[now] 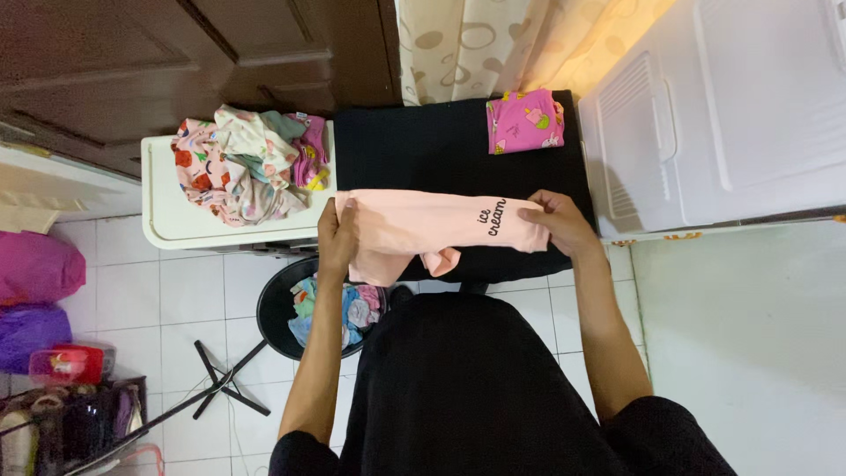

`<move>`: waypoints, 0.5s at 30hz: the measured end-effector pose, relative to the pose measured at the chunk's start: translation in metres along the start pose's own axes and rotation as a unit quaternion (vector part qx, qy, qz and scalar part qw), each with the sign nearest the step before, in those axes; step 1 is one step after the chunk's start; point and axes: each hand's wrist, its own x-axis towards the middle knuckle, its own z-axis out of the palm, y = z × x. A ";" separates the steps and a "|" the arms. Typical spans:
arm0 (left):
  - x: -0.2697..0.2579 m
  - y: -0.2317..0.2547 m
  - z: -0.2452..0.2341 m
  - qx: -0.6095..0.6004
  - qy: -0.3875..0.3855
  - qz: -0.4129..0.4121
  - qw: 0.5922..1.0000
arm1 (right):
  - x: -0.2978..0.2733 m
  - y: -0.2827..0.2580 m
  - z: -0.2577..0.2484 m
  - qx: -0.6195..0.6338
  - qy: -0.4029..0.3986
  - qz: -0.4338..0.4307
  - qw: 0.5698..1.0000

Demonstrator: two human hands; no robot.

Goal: The person folds several small garments one by one on a black-covered surface. They pick up each item from a white bin, unfold it, fold it neatly, and place it in a growing stack. The items include patterned and solid-colored children's clothing.

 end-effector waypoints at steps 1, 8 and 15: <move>0.007 -0.013 -0.002 0.009 0.005 -0.025 1.000 | 0.005 0.007 0.003 -0.028 0.035 0.014 0.999; 0.058 -0.065 0.013 0.079 0.011 0.075 0.994 | 0.056 0.045 0.005 0.103 0.129 -0.022 0.986; 0.096 -0.089 0.036 0.196 0.042 0.025 0.979 | 0.116 0.072 -0.008 -0.123 0.222 -0.110 0.961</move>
